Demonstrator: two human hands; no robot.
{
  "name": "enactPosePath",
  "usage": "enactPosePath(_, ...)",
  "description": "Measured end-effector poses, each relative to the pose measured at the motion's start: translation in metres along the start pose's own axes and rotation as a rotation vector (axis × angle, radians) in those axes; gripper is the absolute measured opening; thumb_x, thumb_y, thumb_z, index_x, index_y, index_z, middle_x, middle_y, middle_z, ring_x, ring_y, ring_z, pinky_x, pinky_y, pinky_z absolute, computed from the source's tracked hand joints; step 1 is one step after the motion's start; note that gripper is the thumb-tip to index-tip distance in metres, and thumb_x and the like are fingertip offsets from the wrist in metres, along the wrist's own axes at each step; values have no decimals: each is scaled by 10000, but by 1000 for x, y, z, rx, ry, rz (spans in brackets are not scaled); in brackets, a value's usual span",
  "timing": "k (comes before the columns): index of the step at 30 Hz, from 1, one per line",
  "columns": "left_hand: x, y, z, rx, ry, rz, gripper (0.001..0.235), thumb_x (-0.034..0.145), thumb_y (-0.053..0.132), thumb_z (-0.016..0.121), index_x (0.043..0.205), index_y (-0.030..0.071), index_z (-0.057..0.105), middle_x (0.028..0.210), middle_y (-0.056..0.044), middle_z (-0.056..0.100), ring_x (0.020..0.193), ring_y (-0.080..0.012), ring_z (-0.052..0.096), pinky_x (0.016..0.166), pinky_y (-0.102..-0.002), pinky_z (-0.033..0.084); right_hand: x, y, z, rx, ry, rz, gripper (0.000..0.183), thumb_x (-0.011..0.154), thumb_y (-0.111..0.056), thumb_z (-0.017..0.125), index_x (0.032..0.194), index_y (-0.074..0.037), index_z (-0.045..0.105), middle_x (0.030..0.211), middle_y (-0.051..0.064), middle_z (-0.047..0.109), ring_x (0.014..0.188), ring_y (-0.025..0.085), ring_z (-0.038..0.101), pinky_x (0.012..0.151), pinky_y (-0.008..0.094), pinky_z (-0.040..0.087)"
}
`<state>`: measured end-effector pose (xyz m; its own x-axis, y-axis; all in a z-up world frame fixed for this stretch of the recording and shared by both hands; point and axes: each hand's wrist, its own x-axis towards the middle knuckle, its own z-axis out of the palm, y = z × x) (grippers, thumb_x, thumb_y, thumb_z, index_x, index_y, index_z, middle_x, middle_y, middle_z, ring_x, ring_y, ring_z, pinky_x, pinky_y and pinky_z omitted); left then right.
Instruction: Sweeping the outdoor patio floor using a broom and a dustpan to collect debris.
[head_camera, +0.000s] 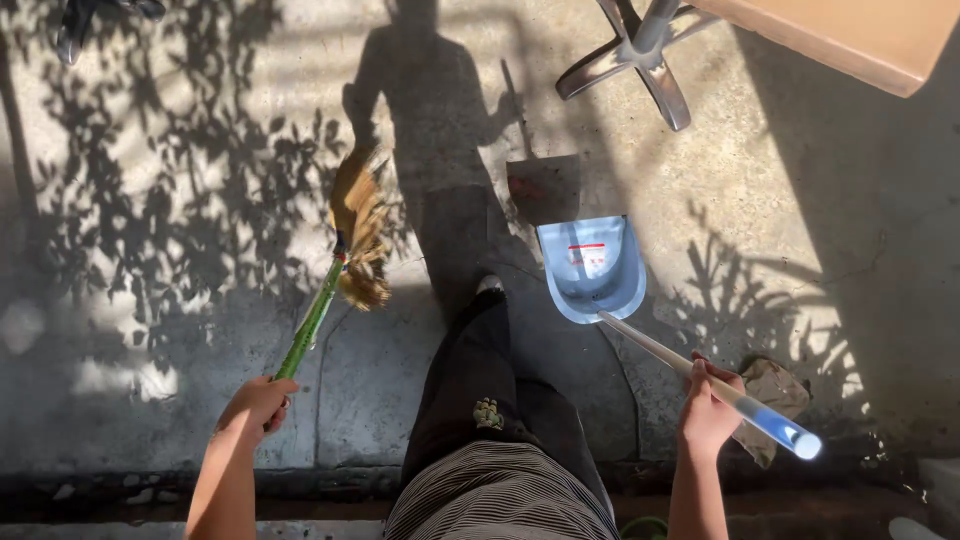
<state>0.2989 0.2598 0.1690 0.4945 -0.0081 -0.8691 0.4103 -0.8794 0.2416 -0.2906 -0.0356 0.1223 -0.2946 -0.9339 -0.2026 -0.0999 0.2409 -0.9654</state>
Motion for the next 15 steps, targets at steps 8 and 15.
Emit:
enactPosePath(8,183,105,-4,-189,76,-12,198,897,31,644,1056,115,560,653,4,425,501,-84,386,423,-270,302,36,-8,35,-18,-160,12,166,1037,-65,617,1095,74,548,1221,243,681,1137,236,692,943,322,607)
enactPosePath(15,274,231,206,-71,-90,-74,687,892,-72,552,1424,259,272,673,-72,522,491,-151,425,419,-315,331,47,-13,76,-265,-109,81,100,1004,6,624,971,85,573,1146,287,702,1147,294,696,1057,391,548)
